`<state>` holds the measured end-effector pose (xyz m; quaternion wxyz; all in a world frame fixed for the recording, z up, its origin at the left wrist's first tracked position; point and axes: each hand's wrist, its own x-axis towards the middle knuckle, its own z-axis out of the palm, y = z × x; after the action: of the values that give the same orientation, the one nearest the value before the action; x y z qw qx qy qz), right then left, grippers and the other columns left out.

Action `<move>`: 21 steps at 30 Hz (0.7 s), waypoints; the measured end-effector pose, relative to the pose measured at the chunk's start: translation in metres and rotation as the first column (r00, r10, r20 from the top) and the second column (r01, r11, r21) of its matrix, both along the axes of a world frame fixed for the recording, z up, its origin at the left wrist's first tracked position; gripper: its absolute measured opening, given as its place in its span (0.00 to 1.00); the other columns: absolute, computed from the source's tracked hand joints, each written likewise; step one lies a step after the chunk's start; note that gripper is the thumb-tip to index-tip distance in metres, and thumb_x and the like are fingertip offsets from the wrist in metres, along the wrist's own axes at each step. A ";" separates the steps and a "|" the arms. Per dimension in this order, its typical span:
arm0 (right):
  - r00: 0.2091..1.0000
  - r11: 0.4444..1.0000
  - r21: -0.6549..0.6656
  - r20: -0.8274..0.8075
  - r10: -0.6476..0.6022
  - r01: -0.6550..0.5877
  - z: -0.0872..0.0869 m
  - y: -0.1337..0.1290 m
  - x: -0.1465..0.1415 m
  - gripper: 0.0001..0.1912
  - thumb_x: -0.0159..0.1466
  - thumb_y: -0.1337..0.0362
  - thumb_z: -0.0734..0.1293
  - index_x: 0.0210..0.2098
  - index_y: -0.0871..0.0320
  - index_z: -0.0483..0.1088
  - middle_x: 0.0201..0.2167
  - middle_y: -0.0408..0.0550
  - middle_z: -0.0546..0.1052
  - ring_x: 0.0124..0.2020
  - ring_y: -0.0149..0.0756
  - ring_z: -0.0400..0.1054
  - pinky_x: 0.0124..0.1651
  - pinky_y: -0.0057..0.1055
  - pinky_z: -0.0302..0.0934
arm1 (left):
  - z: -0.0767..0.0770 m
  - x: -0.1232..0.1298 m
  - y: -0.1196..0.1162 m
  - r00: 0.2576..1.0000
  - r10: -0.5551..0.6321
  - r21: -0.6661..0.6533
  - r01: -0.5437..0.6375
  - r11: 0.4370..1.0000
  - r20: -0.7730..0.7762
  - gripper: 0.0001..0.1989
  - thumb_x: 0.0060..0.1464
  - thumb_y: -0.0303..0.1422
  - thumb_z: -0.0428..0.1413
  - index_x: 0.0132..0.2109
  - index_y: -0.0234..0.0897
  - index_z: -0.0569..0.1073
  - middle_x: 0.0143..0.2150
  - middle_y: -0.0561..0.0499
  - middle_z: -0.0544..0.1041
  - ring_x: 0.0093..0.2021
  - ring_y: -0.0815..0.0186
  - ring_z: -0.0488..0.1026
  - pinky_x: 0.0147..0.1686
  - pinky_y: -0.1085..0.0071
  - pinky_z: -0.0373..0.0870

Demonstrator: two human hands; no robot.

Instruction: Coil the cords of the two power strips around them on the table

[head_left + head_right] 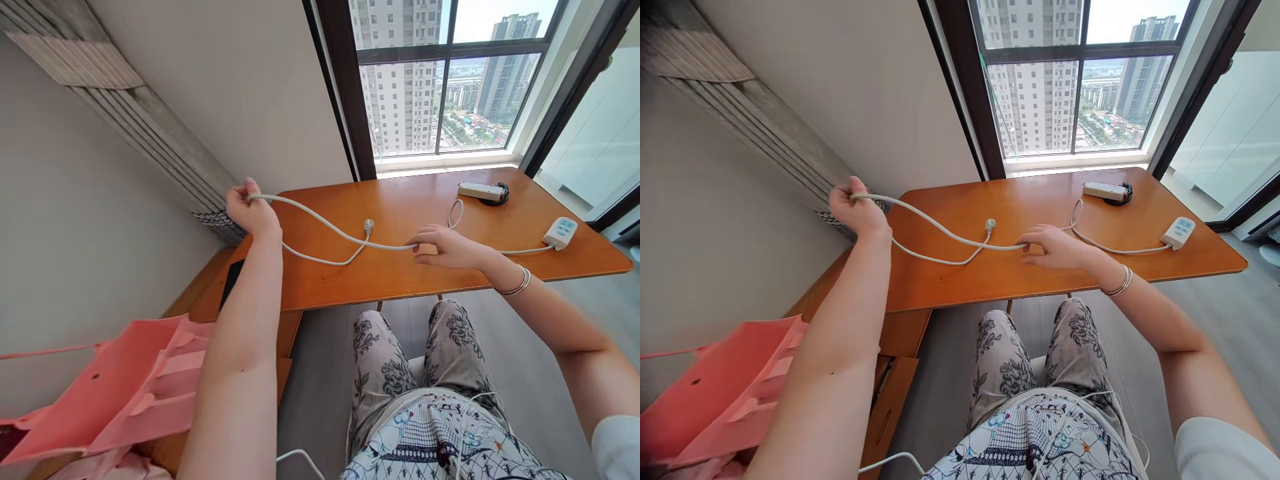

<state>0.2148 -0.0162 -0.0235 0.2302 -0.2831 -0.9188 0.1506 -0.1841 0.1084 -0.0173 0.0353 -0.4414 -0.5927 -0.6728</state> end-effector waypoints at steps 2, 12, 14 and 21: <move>0.989 0.999 0.022 0.146 0.034 -0.037 -0.024 -0.002 -0.011 0.15 0.67 0.62 0.67 0.52 0.58 0.74 0.46 0.56 0.78 0.49 0.45 0.71 0.54 0.44 0.62 | 0.012 -0.010 0.001 0.979 0.168 0.121 -0.155 0.981 -0.114 0.12 0.66 0.39 0.47 0.34 0.39 0.63 0.32 0.51 0.66 0.39 0.64 0.69 0.48 0.61 0.68; 0.965 0.993 0.113 0.262 0.011 -0.042 -0.082 -0.001 -0.030 0.25 0.65 0.61 0.69 0.60 0.61 0.70 0.60 0.63 0.70 0.61 0.52 0.65 0.63 0.51 0.61 | -0.037 0.016 -0.023 0.295 -0.485 -0.540 -0.148 0.828 -0.823 0.17 0.48 0.24 0.53 0.43 0.43 0.79 0.51 0.45 0.78 0.61 0.52 0.67 0.66 0.49 0.54; 0.969 0.992 0.120 0.245 0.002 -0.033 -0.083 0.000 -0.026 0.26 0.66 0.63 0.68 0.62 0.61 0.68 0.61 0.63 0.69 0.64 0.53 0.62 0.64 0.52 0.61 | -0.043 0.018 -0.025 0.252 -0.552 -0.605 -0.257 0.753 -0.794 0.19 0.47 0.23 0.53 0.44 0.43 0.80 0.55 0.46 0.78 0.65 0.51 0.64 0.69 0.44 0.47; 0.986 0.993 0.119 0.166 -0.006 -0.014 -0.098 -0.001 -0.026 0.32 0.66 0.62 0.67 0.68 0.61 0.60 0.67 0.65 0.61 0.71 0.54 0.53 0.69 0.55 0.55 | -0.047 0.049 -0.041 0.361 -0.818 -0.890 -0.268 0.370 -0.448 0.45 0.46 0.33 0.56 0.72 0.34 0.53 0.69 0.37 0.64 0.66 0.48 0.66 0.65 0.52 0.60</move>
<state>0.1886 -0.0168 -0.1215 0.1690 -0.2788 -0.9426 0.0717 -0.1350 0.0677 -0.0646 -0.0406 -0.7804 -0.6160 0.0995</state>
